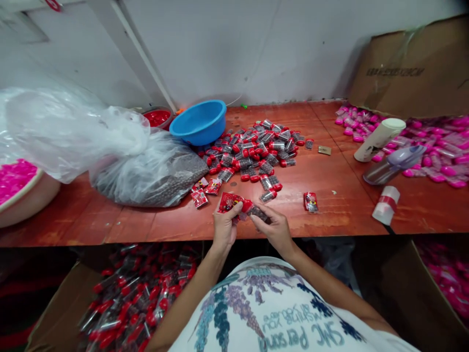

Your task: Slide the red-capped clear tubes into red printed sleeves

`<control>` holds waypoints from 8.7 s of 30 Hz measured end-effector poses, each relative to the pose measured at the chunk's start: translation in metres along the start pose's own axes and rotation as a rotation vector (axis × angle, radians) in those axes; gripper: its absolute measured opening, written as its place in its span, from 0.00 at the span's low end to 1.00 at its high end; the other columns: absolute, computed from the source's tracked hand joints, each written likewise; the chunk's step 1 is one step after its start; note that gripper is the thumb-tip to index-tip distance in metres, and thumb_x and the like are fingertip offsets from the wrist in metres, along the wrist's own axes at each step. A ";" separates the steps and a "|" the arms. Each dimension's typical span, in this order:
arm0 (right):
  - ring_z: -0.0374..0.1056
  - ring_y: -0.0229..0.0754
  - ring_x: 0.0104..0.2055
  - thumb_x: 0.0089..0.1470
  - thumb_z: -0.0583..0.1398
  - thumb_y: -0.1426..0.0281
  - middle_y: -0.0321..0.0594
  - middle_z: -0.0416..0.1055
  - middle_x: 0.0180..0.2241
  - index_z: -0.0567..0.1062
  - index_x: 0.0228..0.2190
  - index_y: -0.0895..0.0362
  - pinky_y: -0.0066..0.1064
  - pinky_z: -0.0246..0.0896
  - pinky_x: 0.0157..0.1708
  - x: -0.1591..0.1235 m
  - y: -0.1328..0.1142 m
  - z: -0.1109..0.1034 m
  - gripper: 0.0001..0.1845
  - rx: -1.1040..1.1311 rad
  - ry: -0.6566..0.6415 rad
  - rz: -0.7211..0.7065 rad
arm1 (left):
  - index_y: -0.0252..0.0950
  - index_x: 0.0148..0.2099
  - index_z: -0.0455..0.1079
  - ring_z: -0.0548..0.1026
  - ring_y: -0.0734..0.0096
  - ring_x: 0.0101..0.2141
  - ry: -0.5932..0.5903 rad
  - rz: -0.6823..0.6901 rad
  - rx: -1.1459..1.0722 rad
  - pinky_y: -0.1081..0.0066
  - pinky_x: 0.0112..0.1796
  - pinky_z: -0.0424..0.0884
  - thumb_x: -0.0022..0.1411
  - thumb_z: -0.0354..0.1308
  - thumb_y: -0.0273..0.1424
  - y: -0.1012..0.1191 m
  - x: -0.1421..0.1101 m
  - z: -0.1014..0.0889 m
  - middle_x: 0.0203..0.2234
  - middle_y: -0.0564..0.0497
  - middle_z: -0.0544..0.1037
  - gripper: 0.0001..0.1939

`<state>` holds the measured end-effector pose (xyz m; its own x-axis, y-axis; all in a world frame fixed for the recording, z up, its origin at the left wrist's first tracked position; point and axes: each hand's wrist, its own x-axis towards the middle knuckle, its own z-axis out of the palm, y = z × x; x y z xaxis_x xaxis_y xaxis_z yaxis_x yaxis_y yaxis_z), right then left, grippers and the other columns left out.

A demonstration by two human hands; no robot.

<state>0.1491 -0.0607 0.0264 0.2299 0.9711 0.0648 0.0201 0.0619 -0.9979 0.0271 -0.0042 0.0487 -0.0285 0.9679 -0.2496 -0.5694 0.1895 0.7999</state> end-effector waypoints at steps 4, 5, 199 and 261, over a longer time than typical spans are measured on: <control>0.67 0.37 0.26 0.51 0.62 0.62 0.37 0.74 0.32 0.73 0.51 0.53 0.29 0.69 0.26 -0.003 0.004 0.004 0.24 0.016 0.011 0.022 | 0.34 0.32 0.73 0.74 0.75 0.25 -0.006 0.000 -0.040 0.75 0.30 0.70 0.39 0.71 0.25 -0.001 -0.003 0.001 0.25 0.54 0.77 0.15; 0.67 0.36 0.26 0.51 0.62 0.63 0.37 0.73 0.32 0.73 0.51 0.53 0.29 0.69 0.26 -0.003 0.005 0.005 0.24 0.019 0.009 0.017 | 0.34 0.32 0.72 0.74 0.76 0.25 -0.013 0.001 -0.044 0.75 0.30 0.70 0.39 0.71 0.25 -0.001 -0.003 0.001 0.25 0.54 0.77 0.15; 0.63 0.32 0.21 0.49 0.64 0.63 0.33 0.68 0.27 0.78 0.42 0.54 0.27 0.61 0.21 0.002 -0.001 0.010 0.17 0.179 0.044 0.097 | 0.32 0.31 0.74 0.65 0.81 0.15 0.086 -0.103 0.217 0.79 0.15 0.57 0.41 0.70 0.35 0.013 -0.019 -0.007 0.17 0.56 0.72 0.15; 0.68 0.31 0.23 0.49 0.64 0.63 0.33 0.69 0.32 0.73 0.41 0.54 0.23 0.66 0.20 -0.004 -0.001 0.003 0.16 0.200 0.029 0.090 | 0.33 0.27 0.67 0.66 0.77 0.17 -0.150 -0.274 0.195 0.77 0.19 0.63 0.45 0.61 0.27 0.021 -0.017 -0.011 0.16 0.54 0.71 0.06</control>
<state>0.1448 -0.0637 0.0267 0.2499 0.9679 -0.0275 -0.1941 0.0223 -0.9807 0.0067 -0.0186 0.0642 0.2324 0.8878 -0.3973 -0.3717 0.4586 0.8072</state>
